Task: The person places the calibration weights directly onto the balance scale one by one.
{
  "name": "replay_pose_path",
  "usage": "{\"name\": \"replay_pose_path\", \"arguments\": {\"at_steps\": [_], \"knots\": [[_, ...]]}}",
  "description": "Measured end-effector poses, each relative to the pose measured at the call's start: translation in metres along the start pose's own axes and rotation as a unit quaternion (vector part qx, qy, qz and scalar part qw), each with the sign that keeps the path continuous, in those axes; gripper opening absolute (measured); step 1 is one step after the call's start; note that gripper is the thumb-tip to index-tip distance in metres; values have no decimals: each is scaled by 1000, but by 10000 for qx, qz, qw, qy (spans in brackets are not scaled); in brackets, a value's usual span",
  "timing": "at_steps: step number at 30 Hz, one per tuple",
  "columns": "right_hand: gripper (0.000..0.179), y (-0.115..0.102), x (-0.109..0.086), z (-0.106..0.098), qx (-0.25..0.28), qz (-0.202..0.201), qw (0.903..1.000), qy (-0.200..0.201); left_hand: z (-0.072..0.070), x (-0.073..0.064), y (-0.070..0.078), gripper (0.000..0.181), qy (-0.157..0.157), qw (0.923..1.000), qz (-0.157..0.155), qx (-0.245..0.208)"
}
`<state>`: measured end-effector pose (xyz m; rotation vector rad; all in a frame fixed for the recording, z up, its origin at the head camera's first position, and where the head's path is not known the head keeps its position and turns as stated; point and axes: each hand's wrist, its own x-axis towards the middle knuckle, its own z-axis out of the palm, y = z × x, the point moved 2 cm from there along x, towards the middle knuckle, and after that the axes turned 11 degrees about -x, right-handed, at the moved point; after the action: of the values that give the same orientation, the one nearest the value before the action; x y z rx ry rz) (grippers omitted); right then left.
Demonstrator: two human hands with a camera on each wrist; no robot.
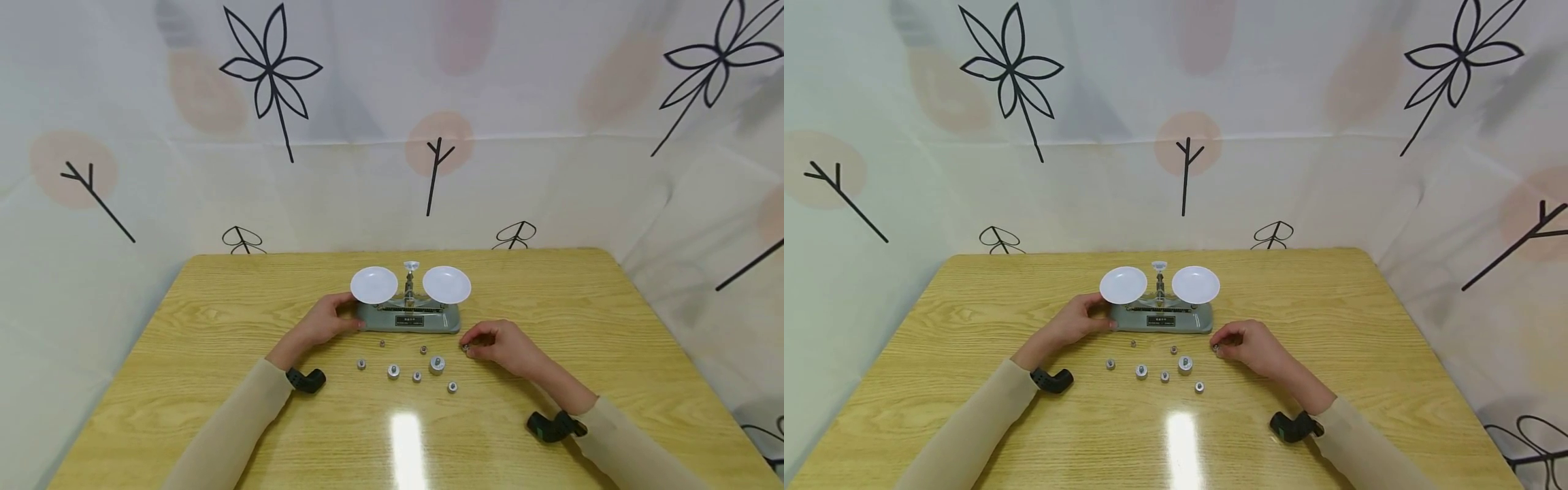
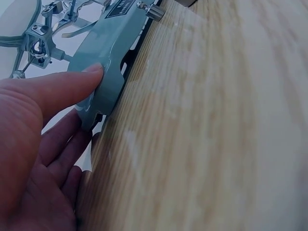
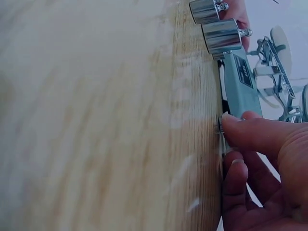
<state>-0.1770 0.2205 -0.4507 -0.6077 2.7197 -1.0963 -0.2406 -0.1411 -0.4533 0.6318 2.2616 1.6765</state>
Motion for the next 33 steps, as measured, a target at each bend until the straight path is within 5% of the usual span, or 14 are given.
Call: {"name": "replay_pose_path", "arguments": {"at_steps": [25,33], "knots": [[15,-5,4,2,-459,-248,9986,-32,-2,2,-8,68,-75,9994,-118,-310],[12,-4,5,3,-469,-28,9989,-8,-1,3,-9,71,-99,9993,-30,-351]]}}
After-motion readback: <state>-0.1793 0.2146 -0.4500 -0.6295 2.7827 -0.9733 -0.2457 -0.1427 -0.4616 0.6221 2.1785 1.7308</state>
